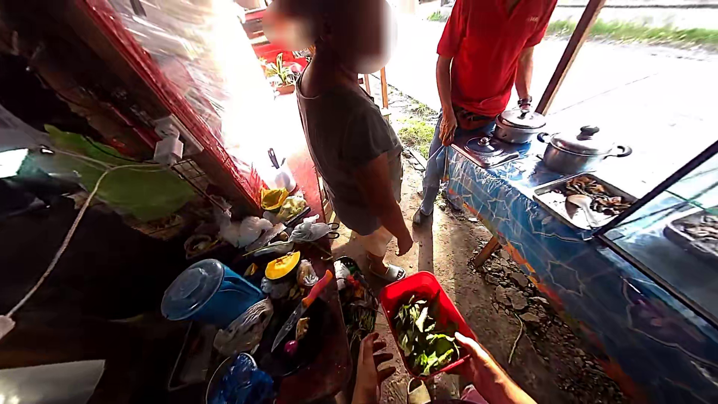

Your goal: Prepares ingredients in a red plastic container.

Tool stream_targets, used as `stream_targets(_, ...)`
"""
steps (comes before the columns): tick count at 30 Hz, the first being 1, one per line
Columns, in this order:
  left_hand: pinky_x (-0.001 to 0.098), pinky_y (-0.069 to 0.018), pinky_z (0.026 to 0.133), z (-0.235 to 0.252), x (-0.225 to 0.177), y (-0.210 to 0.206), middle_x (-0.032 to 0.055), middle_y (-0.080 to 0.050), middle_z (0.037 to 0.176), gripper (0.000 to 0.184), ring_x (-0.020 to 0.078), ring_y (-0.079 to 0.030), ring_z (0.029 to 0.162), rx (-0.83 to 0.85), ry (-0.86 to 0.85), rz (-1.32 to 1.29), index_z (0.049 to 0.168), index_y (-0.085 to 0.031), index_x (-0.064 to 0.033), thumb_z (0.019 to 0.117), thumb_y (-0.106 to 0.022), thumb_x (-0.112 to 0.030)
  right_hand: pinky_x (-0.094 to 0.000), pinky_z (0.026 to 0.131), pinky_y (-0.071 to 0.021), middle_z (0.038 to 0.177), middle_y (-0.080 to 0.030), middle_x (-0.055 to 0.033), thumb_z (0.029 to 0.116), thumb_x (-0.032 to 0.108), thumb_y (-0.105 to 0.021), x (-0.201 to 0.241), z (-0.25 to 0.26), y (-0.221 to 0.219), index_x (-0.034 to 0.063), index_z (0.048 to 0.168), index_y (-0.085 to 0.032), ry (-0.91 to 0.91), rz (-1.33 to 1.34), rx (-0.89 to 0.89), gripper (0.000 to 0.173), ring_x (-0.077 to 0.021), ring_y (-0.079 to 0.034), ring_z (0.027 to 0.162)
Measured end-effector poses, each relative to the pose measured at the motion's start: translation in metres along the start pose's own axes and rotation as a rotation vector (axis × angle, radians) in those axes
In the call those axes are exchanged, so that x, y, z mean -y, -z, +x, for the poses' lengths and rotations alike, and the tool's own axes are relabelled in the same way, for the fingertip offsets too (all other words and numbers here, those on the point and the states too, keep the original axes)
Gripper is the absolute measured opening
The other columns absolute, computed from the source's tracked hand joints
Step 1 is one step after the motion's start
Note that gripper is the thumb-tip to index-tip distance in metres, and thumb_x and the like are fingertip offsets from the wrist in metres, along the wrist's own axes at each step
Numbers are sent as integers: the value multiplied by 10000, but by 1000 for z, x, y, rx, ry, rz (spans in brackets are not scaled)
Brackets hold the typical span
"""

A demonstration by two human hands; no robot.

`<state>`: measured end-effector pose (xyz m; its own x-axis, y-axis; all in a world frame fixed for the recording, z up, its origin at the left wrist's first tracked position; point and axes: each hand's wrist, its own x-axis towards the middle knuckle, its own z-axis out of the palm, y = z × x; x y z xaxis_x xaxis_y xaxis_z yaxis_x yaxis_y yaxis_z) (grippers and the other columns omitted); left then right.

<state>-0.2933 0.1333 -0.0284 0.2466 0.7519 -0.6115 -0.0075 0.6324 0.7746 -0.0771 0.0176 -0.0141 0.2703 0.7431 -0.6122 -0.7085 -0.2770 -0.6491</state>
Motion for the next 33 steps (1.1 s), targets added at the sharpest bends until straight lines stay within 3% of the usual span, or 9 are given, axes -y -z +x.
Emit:
stream_targets(3,555,-585,766,-22,-17,-5,259,-527,1388,843,380,-669,1027,275,87,65,1613,-115,-127,977,-501,-522,-471,759,-629,1150,-683,-191,1027,239,-500,-1,5,5,105,1510,-312,37,-45,41,535,-314,-727,940)
stream_targets(6,528,-616,754,-29,-21,-15,278,-438,1456,1120,360,-691,1030,408,116,149,1607,159,-146,900,-698,-288,-462,793,-629,1192,-663,-192,983,252,-563,-5,8,4,100,1519,-296,58,-77,58,617,-304,-723,971)
stream_targets(10,450,-602,853,-26,-14,-20,274,-491,1422,852,282,-682,1055,242,82,111,1621,-22,-72,971,-570,-2,-496,831,-618,1368,-570,-200,952,258,-581,-3,5,1,105,1588,-203,54,-229,99,756,-321,-673,1111)
stream_targets(13,453,-580,890,-26,-29,-8,252,-512,1414,719,279,-655,1103,170,73,75,1623,-109,-80,1009,-473,6,-523,890,-592,1504,-480,-150,782,544,-727,-7,8,4,133,1640,-79,53,-387,224,1151,-296,-602,1254)
stream_targets(15,454,-579,895,-24,-36,6,228,-539,1384,670,269,-653,1104,134,23,35,1610,-152,-79,1021,-463,-10,-479,870,-597,1469,-516,-136,749,603,-736,-7,3,1,105,1642,-37,34,-480,250,1238,-274,-636,1200)
stream_targets(17,464,-594,858,-23,-49,20,221,-562,1362,666,280,-669,1078,75,-42,15,1616,-152,-95,1032,-465,-34,-451,822,-613,1407,-568,-150,827,532,-690,-9,1,1,76,1635,-49,12,-523,255,1128,-272,-686,1106)
stream_targets(21,477,-614,788,-4,-83,49,238,-592,1309,620,316,-698,987,-81,-161,-35,1608,-155,-98,1070,-463,-114,-436,769,-616,1218,-647,-192,1024,221,-502,-13,5,9,50,1577,-278,-40,-532,179,621,-280,-720,949)
stream_targets(26,446,-619,744,41,-138,80,261,-582,1294,579,320,-703,939,-275,-239,-71,1592,-186,-78,1096,-468,-177,-387,715,-619,1104,-673,-172,1047,163,-513,-12,4,13,9,1480,-402,-55,-532,103,473,-241,-726,849)
stream_targets(33,508,-583,837,111,-200,120,277,-517,1395,669,383,-648,1073,-440,-275,-90,1592,-202,-114,1056,-582,-240,-371,716,-609,1076,-685,-181,1052,108,-533,-9,2,10,-25,1403,-477,-94,-596,83,379,-232,-721,831)
